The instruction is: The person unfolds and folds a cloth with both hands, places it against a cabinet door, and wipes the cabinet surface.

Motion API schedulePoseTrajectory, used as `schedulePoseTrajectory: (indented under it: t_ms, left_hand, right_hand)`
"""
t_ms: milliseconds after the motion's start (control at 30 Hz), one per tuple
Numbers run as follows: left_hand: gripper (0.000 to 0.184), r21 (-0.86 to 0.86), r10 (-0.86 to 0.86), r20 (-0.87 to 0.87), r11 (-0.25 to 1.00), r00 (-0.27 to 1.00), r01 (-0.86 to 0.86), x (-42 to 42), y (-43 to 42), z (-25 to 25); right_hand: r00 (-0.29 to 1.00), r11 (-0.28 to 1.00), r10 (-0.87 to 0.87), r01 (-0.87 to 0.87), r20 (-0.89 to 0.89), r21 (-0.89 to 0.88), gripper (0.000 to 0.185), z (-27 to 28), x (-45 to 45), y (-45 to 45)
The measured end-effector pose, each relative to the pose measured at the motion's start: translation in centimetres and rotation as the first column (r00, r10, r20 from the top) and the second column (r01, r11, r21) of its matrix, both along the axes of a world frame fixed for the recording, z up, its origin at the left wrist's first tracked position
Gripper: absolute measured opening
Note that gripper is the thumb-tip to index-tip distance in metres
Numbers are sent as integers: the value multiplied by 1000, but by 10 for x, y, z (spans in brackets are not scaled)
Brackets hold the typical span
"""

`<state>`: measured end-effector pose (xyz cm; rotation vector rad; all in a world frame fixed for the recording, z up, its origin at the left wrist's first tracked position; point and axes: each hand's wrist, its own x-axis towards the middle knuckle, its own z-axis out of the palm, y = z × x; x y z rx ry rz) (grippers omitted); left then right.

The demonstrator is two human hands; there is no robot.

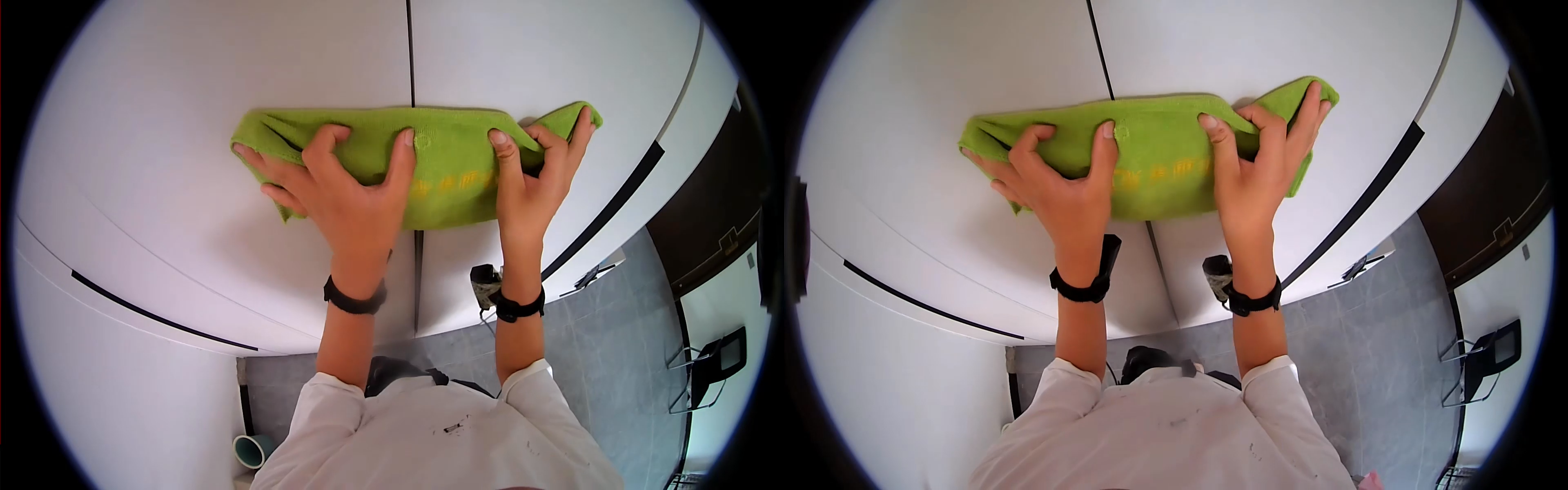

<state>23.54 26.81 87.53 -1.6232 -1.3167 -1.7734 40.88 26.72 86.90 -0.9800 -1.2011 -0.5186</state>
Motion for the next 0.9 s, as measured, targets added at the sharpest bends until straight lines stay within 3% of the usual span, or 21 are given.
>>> schedulePoseTrajectory:
  t_ms: [100, 267, 400, 700, 767, 900]
  left_hand:
    - [53, -33, 0, 18, 999, 1000, 1, -4, 0, 2]
    - [46, 21, 18, -189, 1000, 982, -14, -31, 6, -2]
    - [44, 42, 8, -204, 999, 979, 1, -41, 7, -5]
    - [33, 56, -111, -71, 992, 991, 115, -27, -3, 3]
    - [40, -17, -47, -473, 999, 880, 44, -29, 0, 0]
    - [50, -56, 2, -503, 998, 864, -35, -30, -6, 2]
  right_hand:
    - [1000, 1000, 4, -4, -6, -9, 33, 4, 0, -2]
    - [999, 999, -25, 26, 36, -29, 35, 7, 11, -4]
    - [992, 1000, -16, 16, 124, 8, 37, 2, 30, 0]
    - [994, 1000, -20, 21, 103, -2, 32, 9, 29, -4]
    - [996, 1000, -8, 6, 90, 14, 33, 10, 30, -2]
    - [992, 999, 14, -18, 125, 32, 33, 13, 30, -3]
